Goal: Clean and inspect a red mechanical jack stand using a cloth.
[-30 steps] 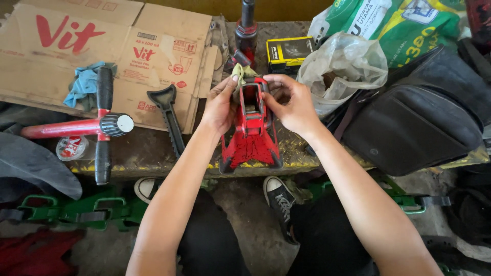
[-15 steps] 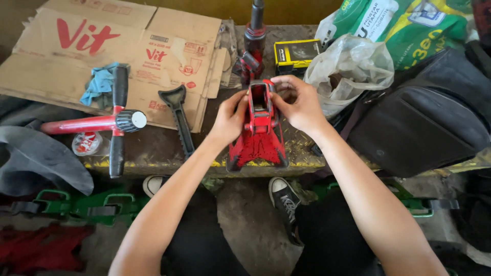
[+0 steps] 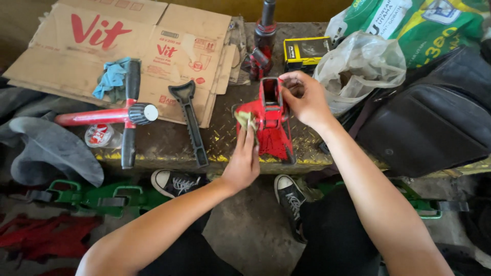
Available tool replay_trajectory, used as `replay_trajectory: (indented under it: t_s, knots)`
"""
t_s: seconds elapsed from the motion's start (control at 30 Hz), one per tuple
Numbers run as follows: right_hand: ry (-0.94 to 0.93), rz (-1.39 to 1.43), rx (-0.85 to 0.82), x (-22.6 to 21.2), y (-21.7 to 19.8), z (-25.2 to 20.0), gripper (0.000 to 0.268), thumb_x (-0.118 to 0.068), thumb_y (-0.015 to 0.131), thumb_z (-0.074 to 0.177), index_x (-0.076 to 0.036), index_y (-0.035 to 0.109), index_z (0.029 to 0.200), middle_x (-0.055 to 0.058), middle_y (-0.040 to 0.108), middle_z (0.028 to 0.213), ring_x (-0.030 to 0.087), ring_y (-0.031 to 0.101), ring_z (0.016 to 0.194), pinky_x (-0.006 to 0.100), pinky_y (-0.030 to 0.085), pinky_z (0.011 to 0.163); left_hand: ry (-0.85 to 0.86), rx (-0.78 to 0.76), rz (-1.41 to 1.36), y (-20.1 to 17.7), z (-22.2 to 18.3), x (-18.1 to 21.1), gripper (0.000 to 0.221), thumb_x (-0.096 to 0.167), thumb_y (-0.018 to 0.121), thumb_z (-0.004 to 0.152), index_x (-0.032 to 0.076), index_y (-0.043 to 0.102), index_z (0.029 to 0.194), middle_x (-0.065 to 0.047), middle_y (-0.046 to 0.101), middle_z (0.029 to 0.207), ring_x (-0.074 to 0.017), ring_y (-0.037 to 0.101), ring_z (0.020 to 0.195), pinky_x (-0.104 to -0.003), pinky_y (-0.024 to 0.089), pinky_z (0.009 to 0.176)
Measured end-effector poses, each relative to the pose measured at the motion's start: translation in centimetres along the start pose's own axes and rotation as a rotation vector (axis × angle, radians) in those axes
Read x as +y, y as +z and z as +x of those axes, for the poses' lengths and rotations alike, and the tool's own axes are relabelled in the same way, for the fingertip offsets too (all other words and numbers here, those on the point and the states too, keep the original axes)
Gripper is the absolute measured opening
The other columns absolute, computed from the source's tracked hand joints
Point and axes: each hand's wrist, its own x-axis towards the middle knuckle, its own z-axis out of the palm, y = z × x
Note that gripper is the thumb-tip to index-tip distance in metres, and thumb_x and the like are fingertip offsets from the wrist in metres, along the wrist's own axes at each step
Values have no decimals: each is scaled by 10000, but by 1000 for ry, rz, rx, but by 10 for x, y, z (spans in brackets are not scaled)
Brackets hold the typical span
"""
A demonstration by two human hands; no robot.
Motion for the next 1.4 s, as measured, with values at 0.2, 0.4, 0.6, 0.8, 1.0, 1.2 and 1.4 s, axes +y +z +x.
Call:
replay_trajectory:
  t_s: [0.2,0.4,0.6,0.8,1.0,1.2,1.4]
  knots:
    - [16,-49,-32,19,1,1,217,-31,655,986,-10,660,1202,46,722,954,84,684,775,261,571,657,-275,-231,156,3,-18,-1,807,-48,491,874,-220,20,1507,-461,83,1560,-628,252,1418,-492,370,1177]
    - [75,-19,-91,4,0,-1,199,-44,617,989,-4,645,1182,54,724,933,107,702,737,292,592,613,-286,-275,211,20,-42,-1,911,136,625,913,-277,-1,1429,-526,46,1491,-670,88,1429,-556,188,1223]
    - [93,-71,-91,-3,-2,-1,192,-50,610,990,-1,659,1170,62,738,901,121,715,703,295,597,598,4,-455,478,15,-51,-59,942,364,618,939,-301,137,1403,-548,148,1462,-680,165,1397,-591,193,1192]
    - [42,-157,-86,-5,-4,-3,178,-83,619,1001,-15,667,1159,76,756,896,104,723,729,282,588,635,611,-463,772,-2,-30,-87,705,378,614,944,-109,469,1433,-348,279,1556,-485,301,1466,-527,232,1256]
    - [27,-231,-98,2,-5,-5,191,-121,622,1007,-25,671,1165,86,770,898,111,723,748,286,571,667,740,-438,1006,-4,20,-29,626,495,556,934,36,646,1351,-104,281,1690,-266,272,1541,-439,207,1251]
    - [75,-279,-126,7,-9,-7,204,-148,621,1015,-27,683,1168,84,771,894,101,718,767,283,556,688,762,-492,891,12,25,-14,816,565,511,882,30,492,1498,-102,244,1670,-260,240,1534,-415,206,1236]
    - [130,-171,-148,12,-8,-9,212,-157,596,1031,-23,665,1179,65,741,839,98,683,740,287,536,653,1057,-548,1271,86,3,-21,716,372,471,953,-2,362,1554,-161,264,1640,-335,293,1492,-453,197,1243]
